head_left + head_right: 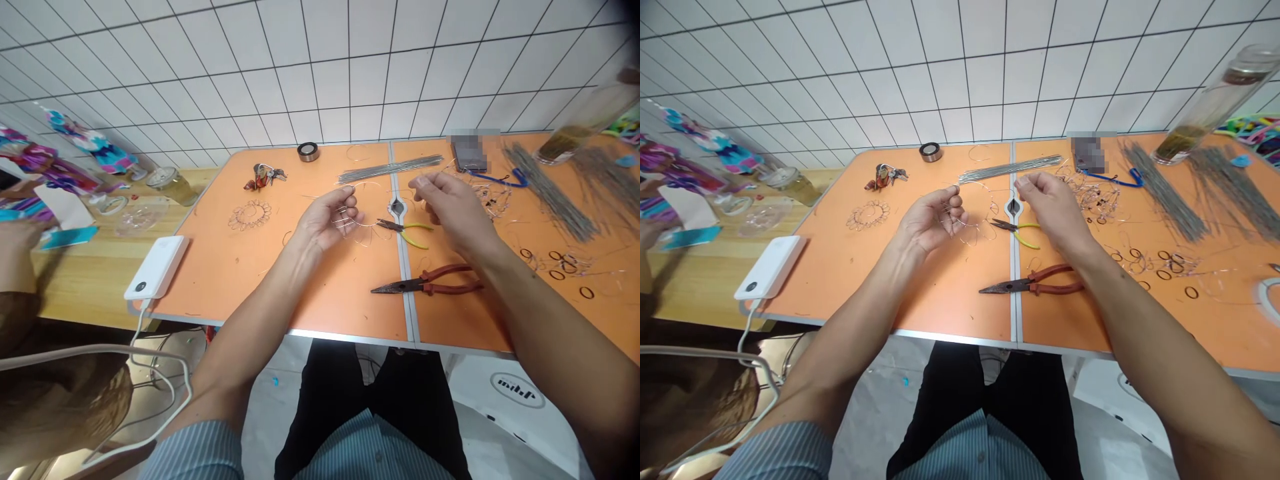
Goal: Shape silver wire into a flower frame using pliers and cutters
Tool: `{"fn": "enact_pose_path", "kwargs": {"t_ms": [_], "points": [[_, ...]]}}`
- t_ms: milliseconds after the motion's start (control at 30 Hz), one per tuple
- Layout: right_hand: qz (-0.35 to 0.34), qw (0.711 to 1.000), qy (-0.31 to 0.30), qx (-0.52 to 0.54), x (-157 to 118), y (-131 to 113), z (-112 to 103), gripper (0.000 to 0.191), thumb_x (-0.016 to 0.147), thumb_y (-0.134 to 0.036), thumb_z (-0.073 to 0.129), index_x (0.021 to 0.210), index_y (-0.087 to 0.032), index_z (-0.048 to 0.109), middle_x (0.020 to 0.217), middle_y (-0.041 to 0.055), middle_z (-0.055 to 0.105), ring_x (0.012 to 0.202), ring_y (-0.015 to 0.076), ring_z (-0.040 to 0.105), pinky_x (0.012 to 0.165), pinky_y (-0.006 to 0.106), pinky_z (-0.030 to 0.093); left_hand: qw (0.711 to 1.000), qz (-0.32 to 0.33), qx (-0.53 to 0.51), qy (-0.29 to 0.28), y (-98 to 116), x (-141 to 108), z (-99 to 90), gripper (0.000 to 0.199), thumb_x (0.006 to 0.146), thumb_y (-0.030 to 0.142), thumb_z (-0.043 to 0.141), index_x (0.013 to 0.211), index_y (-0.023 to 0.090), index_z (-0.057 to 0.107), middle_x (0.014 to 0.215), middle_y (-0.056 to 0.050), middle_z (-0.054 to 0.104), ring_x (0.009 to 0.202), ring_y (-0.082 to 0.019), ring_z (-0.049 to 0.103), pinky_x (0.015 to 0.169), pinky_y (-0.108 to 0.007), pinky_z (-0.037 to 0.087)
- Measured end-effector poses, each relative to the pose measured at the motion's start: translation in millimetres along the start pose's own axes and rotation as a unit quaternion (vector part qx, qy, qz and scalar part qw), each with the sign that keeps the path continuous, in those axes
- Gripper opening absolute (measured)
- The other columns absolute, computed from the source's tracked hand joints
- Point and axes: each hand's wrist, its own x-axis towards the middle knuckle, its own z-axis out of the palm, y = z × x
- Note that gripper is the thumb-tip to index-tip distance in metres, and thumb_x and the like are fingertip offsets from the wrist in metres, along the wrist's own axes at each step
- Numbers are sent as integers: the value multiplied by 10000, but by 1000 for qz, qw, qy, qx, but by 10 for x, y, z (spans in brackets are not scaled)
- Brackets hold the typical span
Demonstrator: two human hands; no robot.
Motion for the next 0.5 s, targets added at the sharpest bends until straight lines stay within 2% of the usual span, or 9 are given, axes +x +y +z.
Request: {"fn": "enact_pose_path", "kwargs": {"t_ms": [67,133,233,300,500], "points": [[43,998,-5,48,-3,-20,22,509,1013,-781,723,927,-279,729,982,50,726,584,142,395,522,362,284,1000,-11,-13,2,23,0,-3,168,956,133,814,870,181,677,678,62,652,525,-56,589,693,-228,617],[56,995,-7,82,-24,-57,53,585,965,-872,733,933,-288,754,937,43,712,542,124,348,498,366,244,1000,-19,-23,9,39,0,-1,185,947,126,823,860,187,672,668,66,643,521,-56,589,682,-221,616],[59,992,-30,108,-64,-96,89,528,915,-790,867,884,-274,759,785,8,646,542,116,307,505,361,231,999,-27,-33,14,52,-2,7,177,957,118,808,859,186,677,658,65,633,512,-56,582,658,-214,613],[62,987,-46,142,-83,-102,104,483,903,-713,919,878,-256,765,766,-5,621,566,112,269,514,355,208,999,-30,-37,14,57,-10,15,166,977,115,787,865,180,683,655,62,634,504,-55,577,644,-213,613],[87,965,-95,228,-112,-122,136,700,877,-929,790,928,-231,818,999,73,749,599,114,238,504,358,108,999,-30,-25,13,53,-42,37,194,1055,113,690,869,164,677,649,53,645,498,-59,592,653,-223,624]]}}
